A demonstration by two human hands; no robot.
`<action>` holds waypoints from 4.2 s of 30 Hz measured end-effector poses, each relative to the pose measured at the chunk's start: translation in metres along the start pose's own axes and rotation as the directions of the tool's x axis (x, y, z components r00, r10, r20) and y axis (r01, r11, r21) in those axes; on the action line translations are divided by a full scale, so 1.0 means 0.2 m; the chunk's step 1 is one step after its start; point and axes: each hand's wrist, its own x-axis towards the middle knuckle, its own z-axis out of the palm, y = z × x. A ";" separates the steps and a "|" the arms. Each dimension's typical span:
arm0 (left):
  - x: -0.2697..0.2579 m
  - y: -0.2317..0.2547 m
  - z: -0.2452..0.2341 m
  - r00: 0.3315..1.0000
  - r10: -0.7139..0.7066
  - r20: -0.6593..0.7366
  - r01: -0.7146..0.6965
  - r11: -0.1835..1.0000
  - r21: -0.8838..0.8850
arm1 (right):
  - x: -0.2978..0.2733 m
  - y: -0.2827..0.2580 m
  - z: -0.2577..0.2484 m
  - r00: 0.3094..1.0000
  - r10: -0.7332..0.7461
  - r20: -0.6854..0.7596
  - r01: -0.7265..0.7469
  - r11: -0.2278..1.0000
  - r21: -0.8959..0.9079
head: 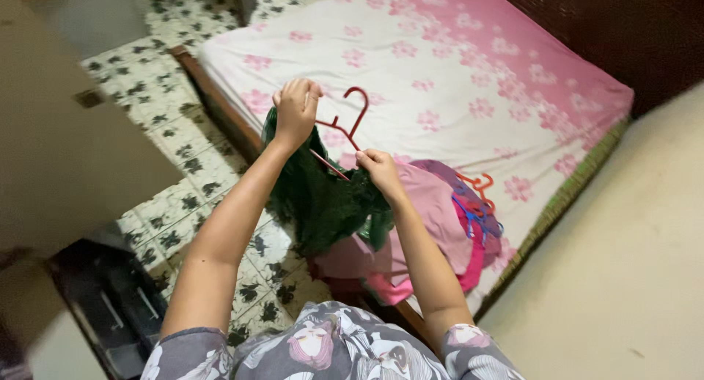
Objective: The person opens a mirrored wardrobe and removes multiple garments from hangers one by one, placing them on a nearby bed. The items include various colored dresses and tops.
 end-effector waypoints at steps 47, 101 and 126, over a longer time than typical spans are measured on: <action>-1.14 -0.74 -0.41 0.775 -0.584 0.241 0.627 0.758 -0.181 | 0.02 0.08 1.23 0.868 -0.247 0.432 0.204 0.968 0.143; -1.39 -0.28 -4.09 0.842 0.253 -0.476 0.534 -0.518 0.669 | -1.13 -3.32 5.24 -0.182 -0.775 0.605 -0.017 0.618 0.786; -1.39 -0.39 -3.35 0.712 -0.119 -0.692 0.701 0.068 0.710 | -0.32 -2.22 3.73 0.062 -0.617 0.784 0.025 0.786 0.617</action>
